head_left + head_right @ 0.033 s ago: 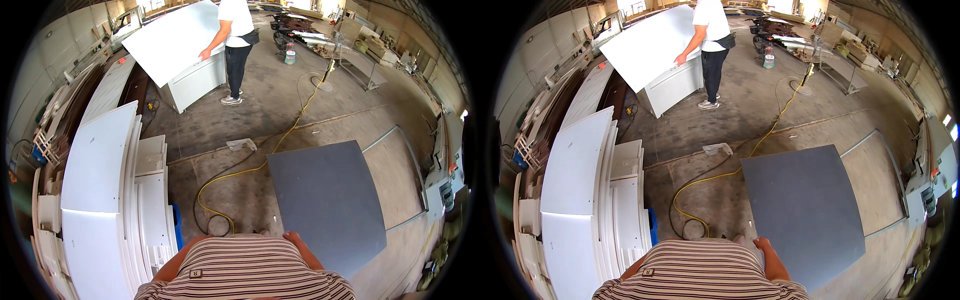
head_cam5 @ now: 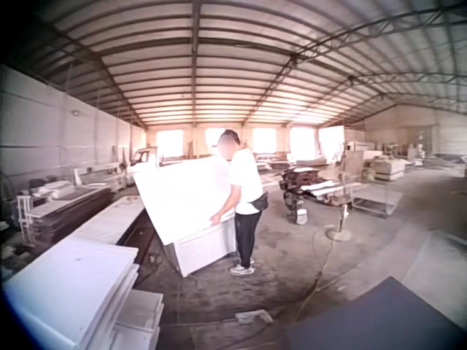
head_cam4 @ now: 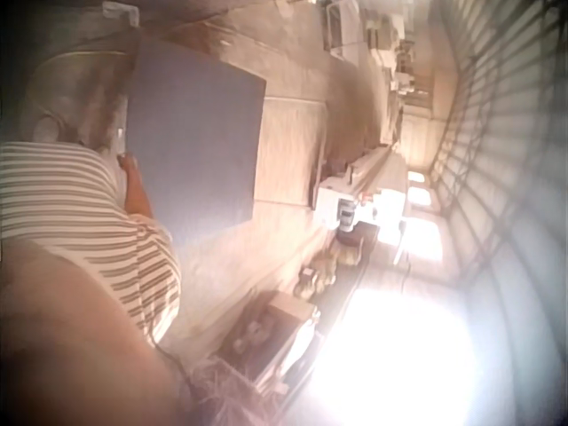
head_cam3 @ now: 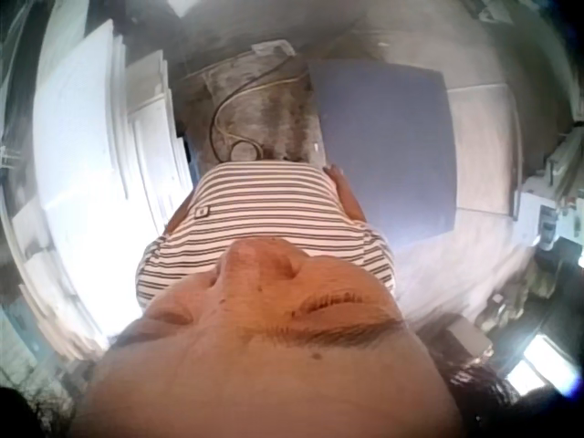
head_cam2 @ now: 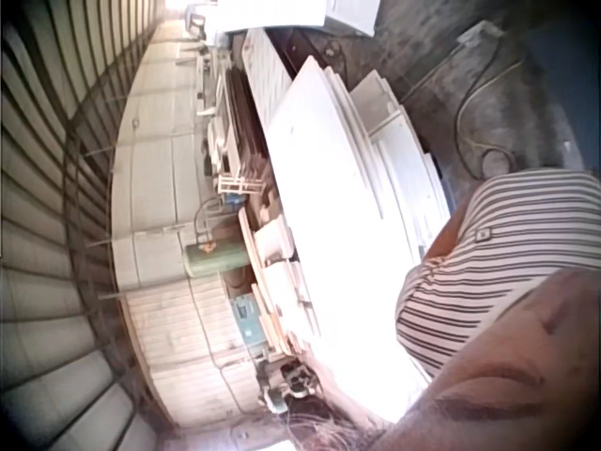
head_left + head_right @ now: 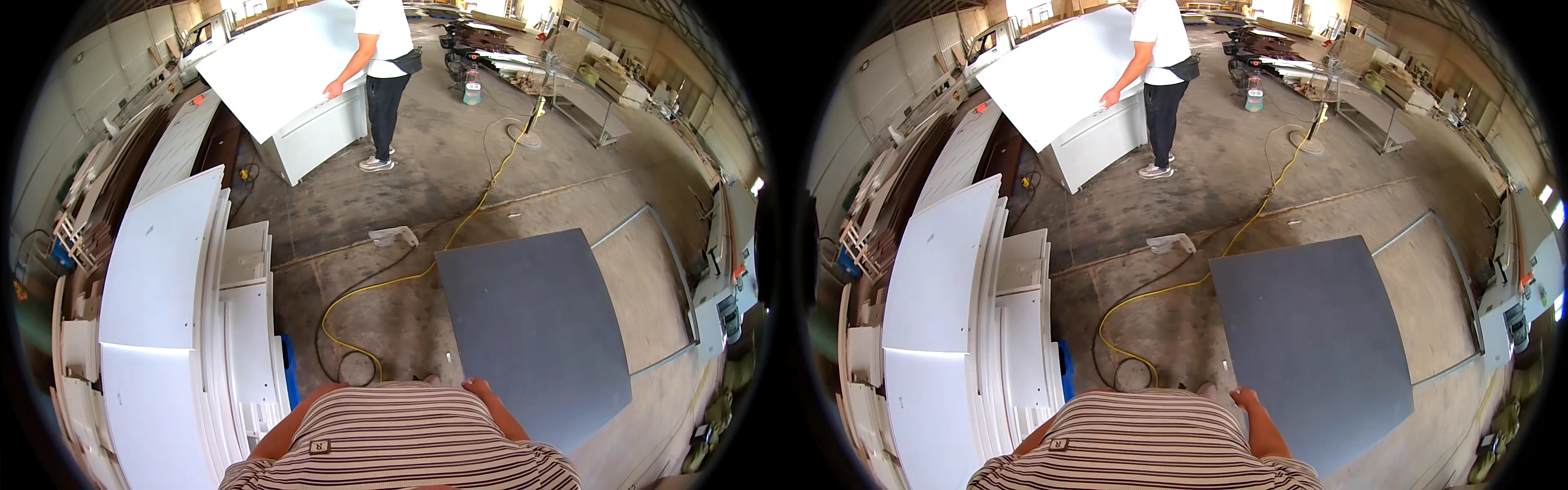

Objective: The person lifts and stacks large white panels with a coworker in a workshop. They repeatedly pick up panels from a pile and place them onto a growing stack, coordinating hand positions to align the pieces.

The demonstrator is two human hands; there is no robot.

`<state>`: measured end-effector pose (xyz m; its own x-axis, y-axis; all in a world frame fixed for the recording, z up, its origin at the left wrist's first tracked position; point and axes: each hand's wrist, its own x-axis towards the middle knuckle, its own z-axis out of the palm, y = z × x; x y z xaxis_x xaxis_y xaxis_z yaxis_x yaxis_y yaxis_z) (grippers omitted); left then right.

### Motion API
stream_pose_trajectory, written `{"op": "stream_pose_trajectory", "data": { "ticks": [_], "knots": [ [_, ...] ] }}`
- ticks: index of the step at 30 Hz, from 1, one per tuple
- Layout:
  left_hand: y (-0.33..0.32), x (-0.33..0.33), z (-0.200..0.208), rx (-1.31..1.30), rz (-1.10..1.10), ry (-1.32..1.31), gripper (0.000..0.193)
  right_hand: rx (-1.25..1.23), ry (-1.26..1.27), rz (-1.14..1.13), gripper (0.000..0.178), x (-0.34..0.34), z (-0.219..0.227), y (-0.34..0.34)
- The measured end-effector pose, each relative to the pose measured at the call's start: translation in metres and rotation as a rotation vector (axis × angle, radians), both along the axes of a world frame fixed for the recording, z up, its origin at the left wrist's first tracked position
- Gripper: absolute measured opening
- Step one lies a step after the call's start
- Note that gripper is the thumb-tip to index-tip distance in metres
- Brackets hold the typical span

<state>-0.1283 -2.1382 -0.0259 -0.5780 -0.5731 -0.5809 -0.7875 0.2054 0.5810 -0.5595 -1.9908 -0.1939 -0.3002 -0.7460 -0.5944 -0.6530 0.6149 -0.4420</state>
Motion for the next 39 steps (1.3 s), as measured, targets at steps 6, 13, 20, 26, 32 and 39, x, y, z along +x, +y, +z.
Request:
{"op": "stream_pose_trajectory", "data": {
  "ticks": [6, 13, 20, 26, 32, 39],
  "knots": [
    [-0.002, -0.004, -0.002, 0.008, -0.035, 0.015, 0.036, -0.033, 0.005, -0.08, 0.042, 0.001, 0.002, 0.007],
    [0.0, 0.0, -0.003, 0.008, -0.046, 0.027, 0.037, 0.045, 0.029, 0.012, 0.045, -0.004, -0.012, 0.007],
    [0.001, 0.011, -0.006, 0.014, -0.05, 0.038, 0.037, 0.028, 0.068, 0.054, 0.047, 0.016, -0.005, 0.01],
    [0.003, 0.025, -0.007, 0.013, -0.037, 0.053, 0.038, -0.018, 0.037, 0.059, 0.041, 0.022, -0.031, -0.002],
    [0.009, 0.05, -0.012, 0.022, 0.012, 0.075, 0.039, -0.127, 0.056, 0.311, 0.041, 0.05, -0.031, -0.023],
    [0.014, 0.083, -0.023, -0.001, 0.1, 0.151, 0.039, -0.134, -0.084, 0.402, 0.04, 0.117, 0.021, -0.059]
  ]
}}
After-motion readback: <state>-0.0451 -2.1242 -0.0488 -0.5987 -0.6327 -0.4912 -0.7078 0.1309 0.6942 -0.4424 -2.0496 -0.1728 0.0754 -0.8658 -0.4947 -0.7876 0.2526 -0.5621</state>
